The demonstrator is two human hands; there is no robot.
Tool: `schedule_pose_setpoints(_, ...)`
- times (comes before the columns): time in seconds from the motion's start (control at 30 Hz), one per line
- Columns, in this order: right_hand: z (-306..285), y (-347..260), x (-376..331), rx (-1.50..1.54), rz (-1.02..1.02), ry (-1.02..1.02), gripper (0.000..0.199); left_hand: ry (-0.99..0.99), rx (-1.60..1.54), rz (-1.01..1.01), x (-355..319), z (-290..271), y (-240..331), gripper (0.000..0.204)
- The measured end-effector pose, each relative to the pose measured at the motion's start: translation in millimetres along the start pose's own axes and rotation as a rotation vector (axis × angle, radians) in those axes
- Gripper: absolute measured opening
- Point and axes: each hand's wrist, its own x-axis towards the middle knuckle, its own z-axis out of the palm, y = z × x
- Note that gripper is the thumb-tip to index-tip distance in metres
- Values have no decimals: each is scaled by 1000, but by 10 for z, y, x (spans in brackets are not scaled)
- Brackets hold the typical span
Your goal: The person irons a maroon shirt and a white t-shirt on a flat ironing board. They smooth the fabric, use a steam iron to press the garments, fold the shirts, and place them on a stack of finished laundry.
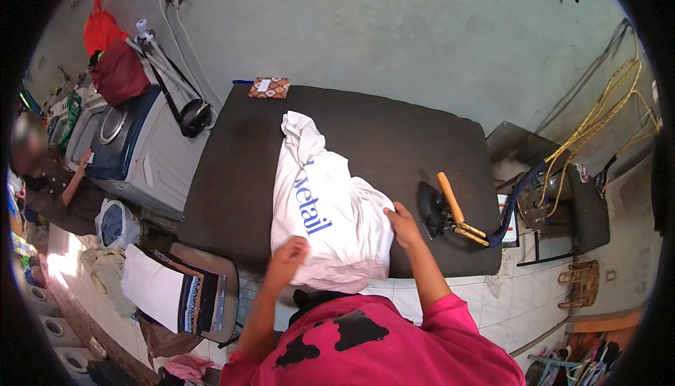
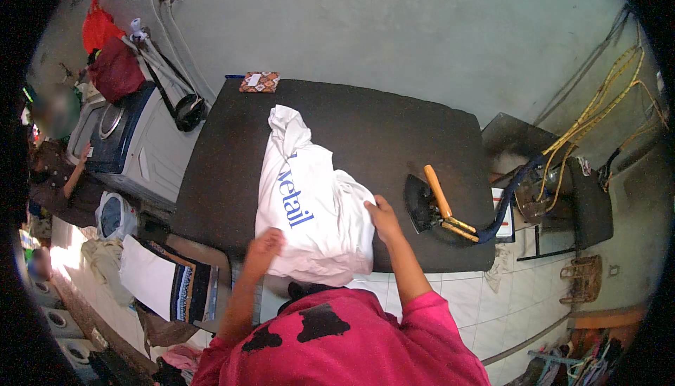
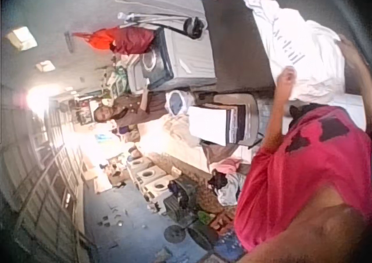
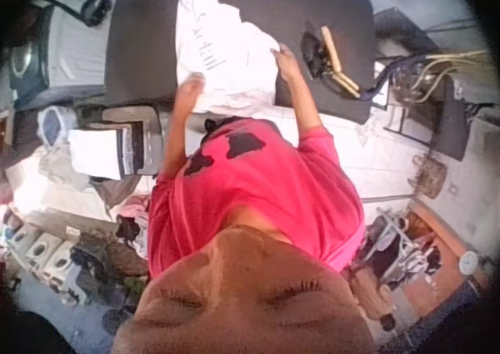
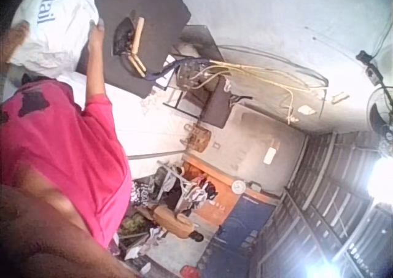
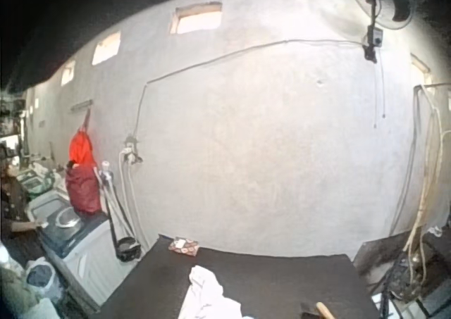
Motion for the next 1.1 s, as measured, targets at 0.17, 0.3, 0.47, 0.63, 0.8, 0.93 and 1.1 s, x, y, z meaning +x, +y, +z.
schedule_pose_setpoints(0.17,1003,-271,-885,146,85,-353,26,-125,72,48,-161,145,219,38)
schedule_pose_setpoints(0.3,1570,-651,-934,-608,-514,-604,24,286,204,29,-285,39,-8,37)
schedule_pose_setpoints(0.47,1725,-503,-490,-761,-601,-343,33,592,317,-123,-867,-898,133,26)
schedule_pose_setpoints(0.63,2221,-267,-126,-1002,-814,-622,38,579,121,-133,-999,-933,693,25)
schedule_pose_setpoints(0.8,2593,-1108,-263,-853,-954,-755,38,648,328,-8,-1067,-1280,1388,19)
schedule_pose_setpoints(0.93,2628,-1815,-328,-693,-814,-937,29,663,677,446,-920,-1611,1827,19)
schedule_pose_setpoints(1.1,2634,-2853,-689,-360,-754,-764,22,189,565,113,-847,-1655,2445,31)
